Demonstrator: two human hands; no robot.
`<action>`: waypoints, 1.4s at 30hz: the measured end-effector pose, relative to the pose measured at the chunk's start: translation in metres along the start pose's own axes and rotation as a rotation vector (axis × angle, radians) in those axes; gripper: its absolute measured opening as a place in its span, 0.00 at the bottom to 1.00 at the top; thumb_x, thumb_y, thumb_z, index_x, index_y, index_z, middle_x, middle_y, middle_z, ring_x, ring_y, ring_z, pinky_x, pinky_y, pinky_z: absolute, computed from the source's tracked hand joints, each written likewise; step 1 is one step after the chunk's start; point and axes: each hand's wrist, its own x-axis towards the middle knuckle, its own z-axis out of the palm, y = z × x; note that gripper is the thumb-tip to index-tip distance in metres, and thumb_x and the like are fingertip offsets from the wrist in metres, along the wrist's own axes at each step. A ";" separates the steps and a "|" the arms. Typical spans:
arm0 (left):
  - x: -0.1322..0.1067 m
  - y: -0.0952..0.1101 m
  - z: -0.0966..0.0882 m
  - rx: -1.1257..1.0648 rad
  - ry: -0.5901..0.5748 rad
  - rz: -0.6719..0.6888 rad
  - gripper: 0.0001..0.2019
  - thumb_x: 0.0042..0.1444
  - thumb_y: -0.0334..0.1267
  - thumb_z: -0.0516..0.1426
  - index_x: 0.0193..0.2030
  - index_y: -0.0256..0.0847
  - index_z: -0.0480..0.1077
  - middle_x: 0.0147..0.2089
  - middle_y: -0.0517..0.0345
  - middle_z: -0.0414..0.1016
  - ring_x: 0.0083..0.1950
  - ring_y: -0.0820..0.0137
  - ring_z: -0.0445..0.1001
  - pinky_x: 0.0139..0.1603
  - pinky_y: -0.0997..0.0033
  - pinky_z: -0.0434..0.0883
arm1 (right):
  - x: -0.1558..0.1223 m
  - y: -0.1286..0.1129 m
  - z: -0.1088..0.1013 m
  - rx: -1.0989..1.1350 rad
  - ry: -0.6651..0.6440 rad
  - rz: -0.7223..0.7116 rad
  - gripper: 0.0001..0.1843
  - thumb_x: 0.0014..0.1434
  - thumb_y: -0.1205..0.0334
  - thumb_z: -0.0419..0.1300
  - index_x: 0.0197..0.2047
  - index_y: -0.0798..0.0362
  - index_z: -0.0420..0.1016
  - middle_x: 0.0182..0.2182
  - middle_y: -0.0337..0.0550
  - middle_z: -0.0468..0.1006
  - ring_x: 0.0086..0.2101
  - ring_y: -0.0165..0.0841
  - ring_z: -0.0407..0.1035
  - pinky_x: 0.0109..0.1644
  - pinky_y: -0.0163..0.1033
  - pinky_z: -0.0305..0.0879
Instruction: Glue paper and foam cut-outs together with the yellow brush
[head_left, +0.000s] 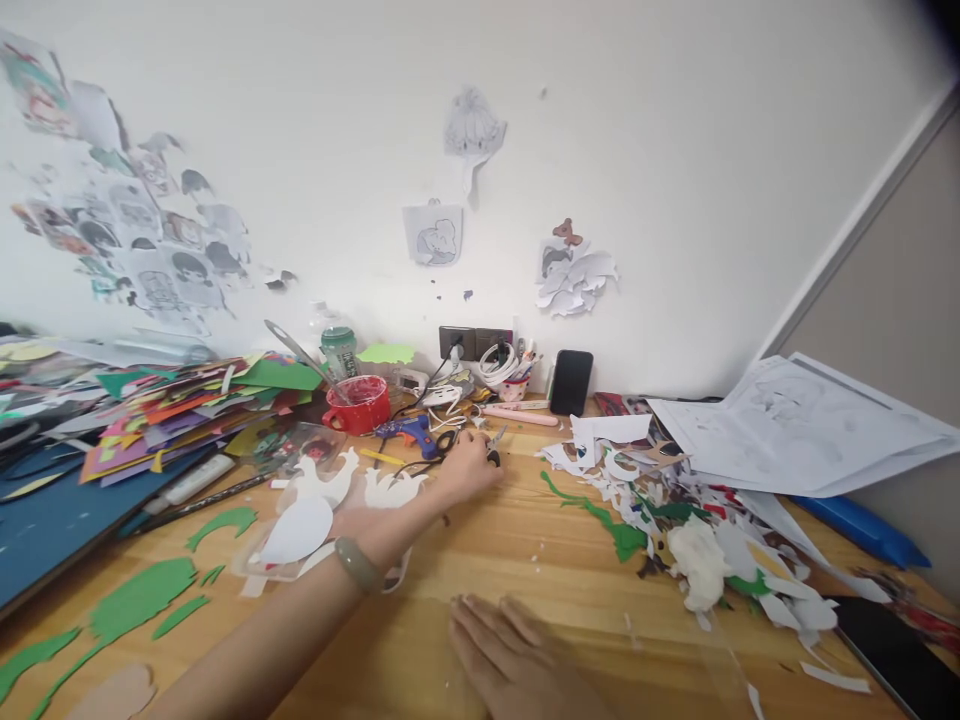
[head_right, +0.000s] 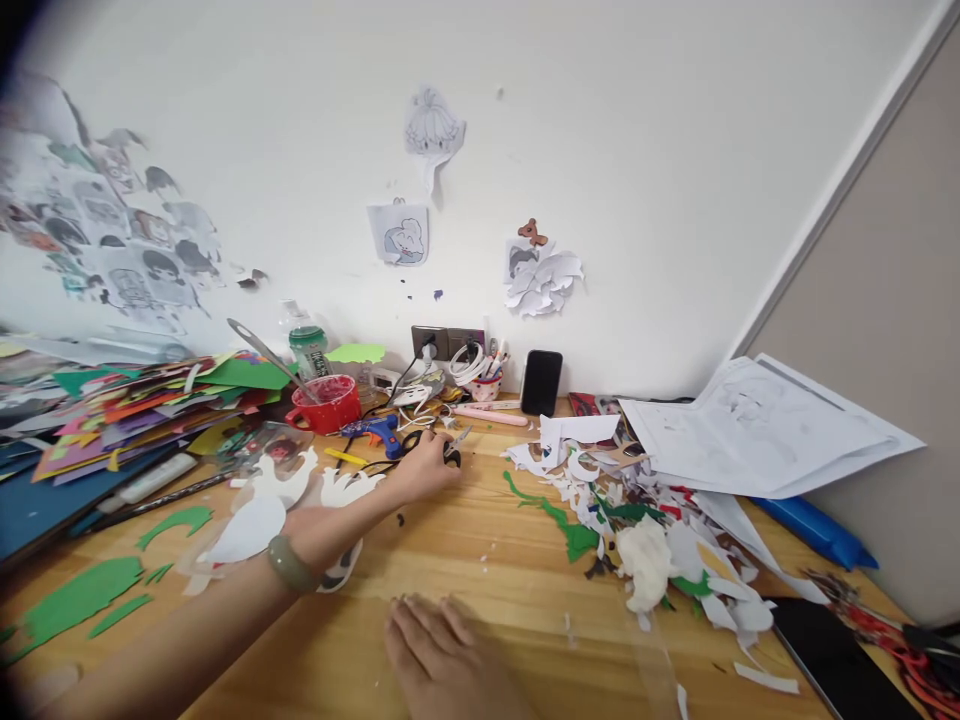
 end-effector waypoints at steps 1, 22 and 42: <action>0.001 0.000 0.003 0.015 -0.010 -0.001 0.22 0.47 0.43 0.54 0.49 0.37 0.60 0.48 0.48 0.61 0.44 0.64 0.70 0.43 0.70 0.66 | 0.003 0.002 -0.002 -0.004 -0.014 -0.007 0.28 0.63 0.49 0.41 0.63 0.53 0.49 0.60 0.41 0.50 0.58 0.32 0.47 0.60 0.40 0.46; 0.002 -0.012 -0.008 0.120 0.194 0.366 0.14 0.59 0.36 0.48 0.50 0.35 0.65 0.52 0.48 0.62 0.55 0.60 0.55 0.56 0.60 0.57 | -0.057 0.090 -0.058 -0.179 0.052 0.565 0.33 0.62 0.50 0.37 0.61 0.69 0.50 0.60 0.58 0.47 0.59 0.43 0.43 0.60 0.54 0.44; -0.104 -0.040 -0.053 -0.099 0.104 0.640 0.14 0.63 0.34 0.44 0.41 0.36 0.70 0.41 0.52 0.73 0.48 0.67 0.64 0.50 0.67 0.63 | -0.024 0.007 -0.013 -0.037 -0.100 0.339 0.27 0.58 0.59 0.48 0.60 0.55 0.56 0.59 0.46 0.50 0.57 0.42 0.48 0.58 0.47 0.52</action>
